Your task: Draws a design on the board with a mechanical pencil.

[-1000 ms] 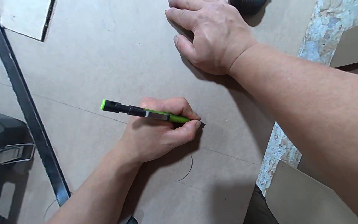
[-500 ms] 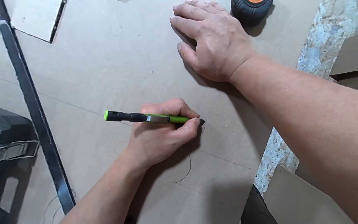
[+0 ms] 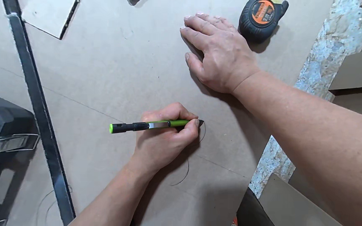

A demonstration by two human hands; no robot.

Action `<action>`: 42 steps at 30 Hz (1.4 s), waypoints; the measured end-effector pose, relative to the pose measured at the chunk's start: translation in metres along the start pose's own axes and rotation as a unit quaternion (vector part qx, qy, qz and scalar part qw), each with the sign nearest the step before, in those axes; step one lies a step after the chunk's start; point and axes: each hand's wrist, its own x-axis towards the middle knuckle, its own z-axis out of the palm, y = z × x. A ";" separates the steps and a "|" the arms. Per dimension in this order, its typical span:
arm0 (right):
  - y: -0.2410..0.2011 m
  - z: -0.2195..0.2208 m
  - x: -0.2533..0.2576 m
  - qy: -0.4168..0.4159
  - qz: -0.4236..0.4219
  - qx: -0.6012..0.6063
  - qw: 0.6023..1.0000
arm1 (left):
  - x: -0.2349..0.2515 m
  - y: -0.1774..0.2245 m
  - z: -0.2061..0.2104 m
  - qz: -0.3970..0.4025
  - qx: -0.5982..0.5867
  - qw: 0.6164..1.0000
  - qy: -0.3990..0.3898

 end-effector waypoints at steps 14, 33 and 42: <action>0.002 0.003 0.000 0.017 -0.007 0.000 1.000 | -0.002 0.004 0.008 -0.017 0.001 0.998 0.059; 0.000 0.004 0.000 0.013 -0.004 -0.001 1.000 | -0.002 0.013 0.002 -0.126 -0.117 0.980 0.101; 0.000 0.004 -0.001 0.003 -0.008 0.003 1.000 | -0.024 0.024 0.050 -0.103 -0.039 0.961 0.253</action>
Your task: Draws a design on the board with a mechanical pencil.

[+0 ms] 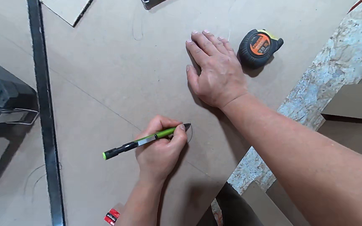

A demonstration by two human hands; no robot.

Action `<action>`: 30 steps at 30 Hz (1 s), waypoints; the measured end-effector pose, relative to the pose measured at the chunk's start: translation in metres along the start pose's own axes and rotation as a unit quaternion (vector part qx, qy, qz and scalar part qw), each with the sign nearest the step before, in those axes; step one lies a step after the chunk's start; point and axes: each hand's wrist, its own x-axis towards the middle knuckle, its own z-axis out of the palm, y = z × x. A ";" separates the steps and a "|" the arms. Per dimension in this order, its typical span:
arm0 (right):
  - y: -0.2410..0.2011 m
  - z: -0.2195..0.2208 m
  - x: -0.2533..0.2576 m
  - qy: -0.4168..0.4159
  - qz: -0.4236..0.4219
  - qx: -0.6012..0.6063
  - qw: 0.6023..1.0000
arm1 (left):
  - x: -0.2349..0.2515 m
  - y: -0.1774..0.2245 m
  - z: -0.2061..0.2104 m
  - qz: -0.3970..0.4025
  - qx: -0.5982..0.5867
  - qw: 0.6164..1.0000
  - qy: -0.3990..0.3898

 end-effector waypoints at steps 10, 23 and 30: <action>0.001 0.000 0.001 -0.007 0.001 0.008 1.000 | 0.003 -0.003 0.000 0.010 -0.012 1.000 -0.002; -0.001 -0.003 0.002 -0.017 0.004 0.002 1.000 | 0.032 -0.011 -0.033 0.061 -0.039 0.963 -0.260; 0.000 -0.002 0.003 -0.014 0.002 -0.002 1.000 | 0.023 -0.009 -0.015 0.050 -0.026 0.989 -0.134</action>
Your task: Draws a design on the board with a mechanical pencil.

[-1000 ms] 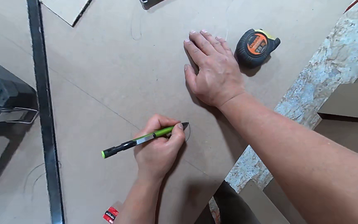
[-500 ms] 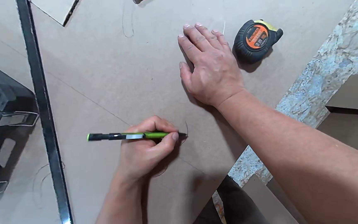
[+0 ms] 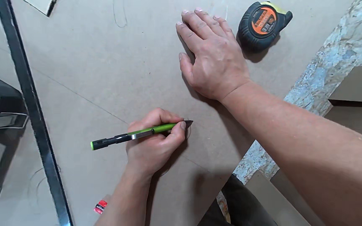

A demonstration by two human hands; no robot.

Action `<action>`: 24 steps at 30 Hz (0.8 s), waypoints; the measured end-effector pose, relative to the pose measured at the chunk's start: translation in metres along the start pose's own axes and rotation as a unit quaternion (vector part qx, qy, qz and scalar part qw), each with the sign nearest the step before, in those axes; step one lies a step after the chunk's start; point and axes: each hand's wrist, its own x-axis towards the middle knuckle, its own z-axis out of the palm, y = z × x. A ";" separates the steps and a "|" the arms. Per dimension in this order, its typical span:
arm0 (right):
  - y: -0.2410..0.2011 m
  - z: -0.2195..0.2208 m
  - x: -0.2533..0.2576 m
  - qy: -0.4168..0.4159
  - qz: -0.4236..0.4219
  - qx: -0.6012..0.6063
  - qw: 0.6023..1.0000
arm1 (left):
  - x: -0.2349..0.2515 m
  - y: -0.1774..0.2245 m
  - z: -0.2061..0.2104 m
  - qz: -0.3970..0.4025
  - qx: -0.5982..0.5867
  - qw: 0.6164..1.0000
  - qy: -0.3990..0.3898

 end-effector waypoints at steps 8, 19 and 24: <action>0.000 -0.001 0.000 -0.003 0.003 0.001 1.000 | -0.001 0.000 0.002 -0.005 0.014 1.000 0.010; -0.001 -0.001 0.000 -0.005 0.003 0.002 1.000 | 0.000 -0.001 -0.003 0.003 0.007 1.000 -0.028; -0.001 -0.001 0.000 -0.002 0.004 0.000 1.000 | -0.001 0.000 0.001 0.000 0.021 1.000 0.000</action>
